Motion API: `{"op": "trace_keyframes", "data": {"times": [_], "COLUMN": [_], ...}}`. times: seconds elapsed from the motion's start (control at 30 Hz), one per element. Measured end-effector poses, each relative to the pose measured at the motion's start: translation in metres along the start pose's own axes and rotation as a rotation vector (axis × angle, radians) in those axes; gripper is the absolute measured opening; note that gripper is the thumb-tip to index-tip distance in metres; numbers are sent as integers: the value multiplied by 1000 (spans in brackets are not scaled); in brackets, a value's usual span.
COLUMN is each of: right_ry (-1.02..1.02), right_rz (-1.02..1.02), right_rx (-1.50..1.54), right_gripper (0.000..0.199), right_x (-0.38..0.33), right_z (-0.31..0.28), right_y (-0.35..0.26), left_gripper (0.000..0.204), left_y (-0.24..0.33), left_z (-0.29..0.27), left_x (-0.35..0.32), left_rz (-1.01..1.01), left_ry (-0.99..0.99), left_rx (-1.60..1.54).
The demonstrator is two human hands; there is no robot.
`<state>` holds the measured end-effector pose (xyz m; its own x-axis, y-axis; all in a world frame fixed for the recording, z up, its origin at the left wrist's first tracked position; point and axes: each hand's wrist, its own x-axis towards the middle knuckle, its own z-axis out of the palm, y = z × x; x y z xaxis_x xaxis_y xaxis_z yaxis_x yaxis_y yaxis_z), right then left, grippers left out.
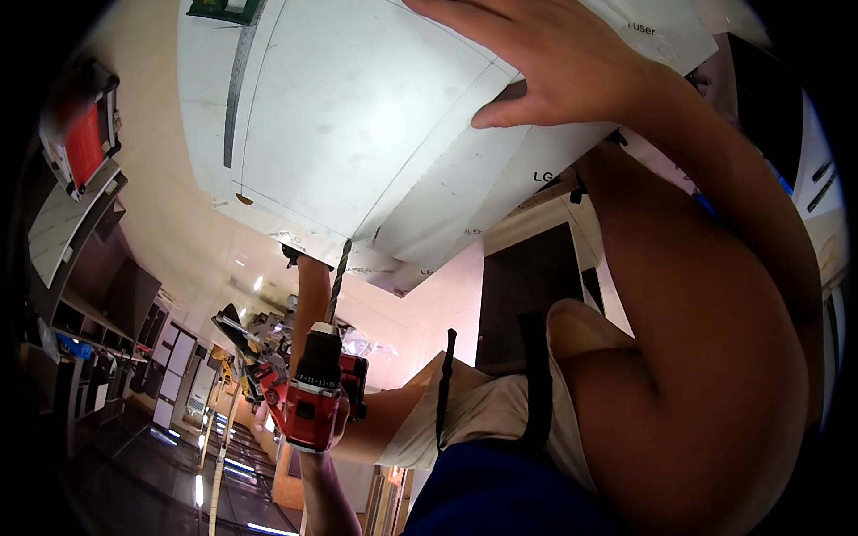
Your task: The person marks a white panel with a square and pencil, then selects a drill bit and attaches it to a cordless drill. The person drills a hole into the marked panel.
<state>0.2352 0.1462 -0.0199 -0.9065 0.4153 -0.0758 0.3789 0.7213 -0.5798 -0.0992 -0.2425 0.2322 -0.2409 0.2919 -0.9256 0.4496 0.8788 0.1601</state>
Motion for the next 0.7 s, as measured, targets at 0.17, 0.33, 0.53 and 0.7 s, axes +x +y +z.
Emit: {"op": "trace_keyframes", "data": {"times": [0.17,0.33,0.53,0.7], "right_ry": [18,5,17,2], "right_rz": [-7,-3,-18,-1], "right_rx": [-14,8,-21,4], "right_gripper": [103,102,102,102], "right_x": [-3,0,-1,-1], "right_z": [3,1,2,1], "right_y": [1,0,2,1], "left_gripper": [39,39,40,40], "left_y": [5,9,14,21], "left_z": [-5,-4,-8,-12], "left_x": [-3,-2,-8,-9], "left_rz": [2,5,-1,4], "left_ry": [1,5,2,1], "left_rx": [10,14,25,37]}}
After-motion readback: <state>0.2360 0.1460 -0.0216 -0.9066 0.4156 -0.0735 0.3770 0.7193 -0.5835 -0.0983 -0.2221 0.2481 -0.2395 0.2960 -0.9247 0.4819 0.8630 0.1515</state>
